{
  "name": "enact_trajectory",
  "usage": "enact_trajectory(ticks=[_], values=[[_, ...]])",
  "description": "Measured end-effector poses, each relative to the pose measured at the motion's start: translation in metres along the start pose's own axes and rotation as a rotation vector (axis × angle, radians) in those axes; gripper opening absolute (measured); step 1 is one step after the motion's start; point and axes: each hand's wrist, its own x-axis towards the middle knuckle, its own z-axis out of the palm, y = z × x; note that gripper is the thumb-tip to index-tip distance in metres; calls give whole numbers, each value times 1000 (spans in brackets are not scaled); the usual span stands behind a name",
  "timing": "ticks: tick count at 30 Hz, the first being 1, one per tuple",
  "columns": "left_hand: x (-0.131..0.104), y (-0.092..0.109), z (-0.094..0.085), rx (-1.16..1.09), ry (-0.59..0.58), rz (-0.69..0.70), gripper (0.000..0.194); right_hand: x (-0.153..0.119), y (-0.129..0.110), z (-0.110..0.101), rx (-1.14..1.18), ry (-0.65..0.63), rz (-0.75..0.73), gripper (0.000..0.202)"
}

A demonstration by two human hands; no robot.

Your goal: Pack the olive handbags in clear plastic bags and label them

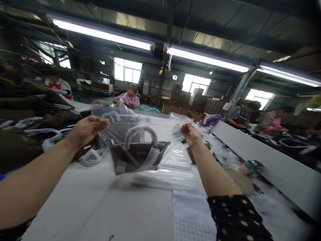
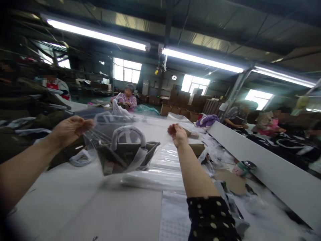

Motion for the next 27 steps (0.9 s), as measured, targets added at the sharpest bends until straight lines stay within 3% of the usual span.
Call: enact_trajectory(ticks=[3, 7, 11, 14, 16, 17, 20, 21, 24, 25, 27], values=[[-35, -12, -33, 117, -31, -93, 44, -39, 9, -47, -77, -157, 125, 25], [-112, -78, -73, 434, -301, -417, 48, -132, 67, -116, -258, -344, 365, 36], [-191, -145, -80, 493, -471, -598, 30, -220, 120, -154, -406, -447, 603, 39], [-230, -169, -85, 522, -524, -646, 23, -245, 120, -165, -507, -588, 790, 40], [-243, -173, -94, 566, -576, -602, 20, -242, 102, -159, -657, -771, 838, 44], [-247, -173, -99, 582, -597, -578, 19, -240, 92, -151, -772, -857, 779, 44], [-250, -170, -111, 631, -672, -522, 9, -252, 75, -107, -1070, -980, 363, 53], [-250, -168, -113, 657, -697, -499, 7, -267, 77, -90, -1096, -1012, 257, 62], [-251, -165, -114, 730, -754, -440, 10, -333, 111, -46, -1088, -1223, 231, 82], [-251, -165, -114, 735, -760, -439, 12, -355, 126, -37, -1168, -1278, 221, 81], [-250, -163, -112, 762, -753, -419, 18, -387, 151, -28, -1318, -1283, 196, 56]])
